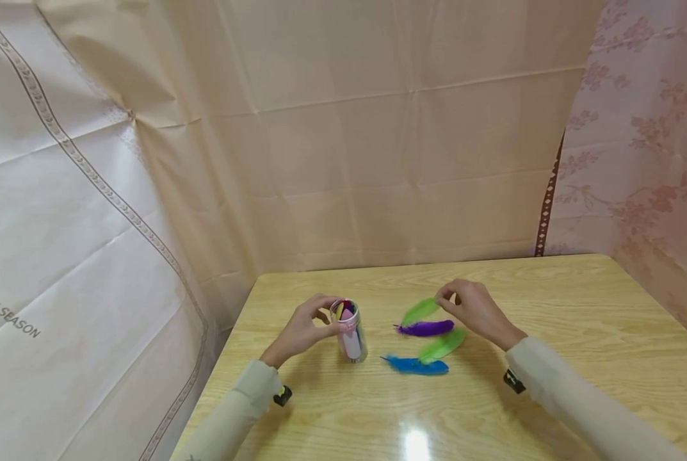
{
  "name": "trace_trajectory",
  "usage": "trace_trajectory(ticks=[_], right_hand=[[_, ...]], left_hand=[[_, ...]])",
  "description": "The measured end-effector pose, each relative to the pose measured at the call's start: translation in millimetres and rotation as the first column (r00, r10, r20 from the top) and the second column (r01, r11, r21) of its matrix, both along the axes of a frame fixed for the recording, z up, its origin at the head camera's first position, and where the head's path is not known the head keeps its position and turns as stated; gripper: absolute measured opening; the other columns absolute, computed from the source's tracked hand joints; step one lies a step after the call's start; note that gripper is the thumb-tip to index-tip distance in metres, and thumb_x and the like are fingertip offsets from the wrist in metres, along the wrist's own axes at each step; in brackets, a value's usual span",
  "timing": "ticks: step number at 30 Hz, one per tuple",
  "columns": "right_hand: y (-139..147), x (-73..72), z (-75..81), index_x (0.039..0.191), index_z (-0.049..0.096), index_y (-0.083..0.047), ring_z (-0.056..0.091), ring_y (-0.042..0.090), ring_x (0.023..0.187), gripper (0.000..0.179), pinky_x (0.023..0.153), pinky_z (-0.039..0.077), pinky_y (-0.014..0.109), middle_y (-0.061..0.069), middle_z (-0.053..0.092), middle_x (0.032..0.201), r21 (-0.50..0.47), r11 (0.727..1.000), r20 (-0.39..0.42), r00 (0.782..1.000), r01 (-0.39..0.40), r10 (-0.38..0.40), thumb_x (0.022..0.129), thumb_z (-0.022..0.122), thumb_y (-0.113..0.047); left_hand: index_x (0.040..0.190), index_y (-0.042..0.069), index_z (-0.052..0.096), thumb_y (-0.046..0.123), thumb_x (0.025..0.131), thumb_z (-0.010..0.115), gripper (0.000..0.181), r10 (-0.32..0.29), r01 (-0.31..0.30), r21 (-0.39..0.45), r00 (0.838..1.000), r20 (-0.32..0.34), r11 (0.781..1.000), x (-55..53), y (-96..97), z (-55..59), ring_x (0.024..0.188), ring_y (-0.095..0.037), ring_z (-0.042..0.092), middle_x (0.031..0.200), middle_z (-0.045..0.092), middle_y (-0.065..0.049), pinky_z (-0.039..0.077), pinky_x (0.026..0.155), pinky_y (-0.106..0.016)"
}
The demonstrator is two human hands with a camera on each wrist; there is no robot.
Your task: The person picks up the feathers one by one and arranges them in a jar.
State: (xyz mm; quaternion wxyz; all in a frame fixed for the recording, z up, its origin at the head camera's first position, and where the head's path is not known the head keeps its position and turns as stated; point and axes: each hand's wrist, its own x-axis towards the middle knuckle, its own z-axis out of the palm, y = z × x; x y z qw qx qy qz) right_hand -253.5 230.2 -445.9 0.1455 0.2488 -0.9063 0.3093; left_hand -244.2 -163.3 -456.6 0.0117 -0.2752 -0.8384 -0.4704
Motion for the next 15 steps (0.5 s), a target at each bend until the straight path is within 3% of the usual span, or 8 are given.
trace_trajectory(ticks=[4,11,15], right_hand=[[-2.1,0.4,5.4,0.095,0.078,-0.011,0.05,0.006,0.061,0.003,0.053,0.043,0.025,-0.004,0.07,0.085,-0.022,1.0,-0.043,0.999,-0.008,0.007,0.096,0.075,-0.01],[-4.1,-0.8,11.3,0.097,0.078,-0.011,0.049,0.006,0.061,0.003,0.053,0.043,0.025,-0.003,0.069,0.086,-0.035,0.999,-0.062,0.998,-0.001,-0.002,0.096,0.074,-0.012],[-5.5,-0.9,15.2,0.098,0.077,-0.01,0.049,0.006,0.061,0.004,0.053,0.043,0.024,-0.005,0.068,0.084,-0.047,0.999,-0.067,0.998,-0.004,0.001,0.096,0.074,-0.012]], left_hand=[[0.135,0.032,0.064,0.033,0.089,0.083,0.05,0.003,-0.003,-0.002,1.0,-0.002,1.0,0.0,-0.1,-0.2,0.109,-0.015,0.058,0.12,0.062,0.012,0.055,0.091,-0.046],[0.138,0.019,0.063,0.019,0.089,0.084,0.053,0.008,-0.008,0.018,1.0,0.018,1.0,1.0,3.1,1.6,0.112,-0.026,0.058,0.123,0.063,0.0,0.052,0.093,-0.058],[0.136,0.029,0.064,0.028,0.088,0.084,0.052,-0.001,0.001,0.014,1.0,0.007,1.0,0.1,1.3,0.6,0.111,-0.019,0.058,0.122,0.062,0.008,0.054,0.092,-0.052]])
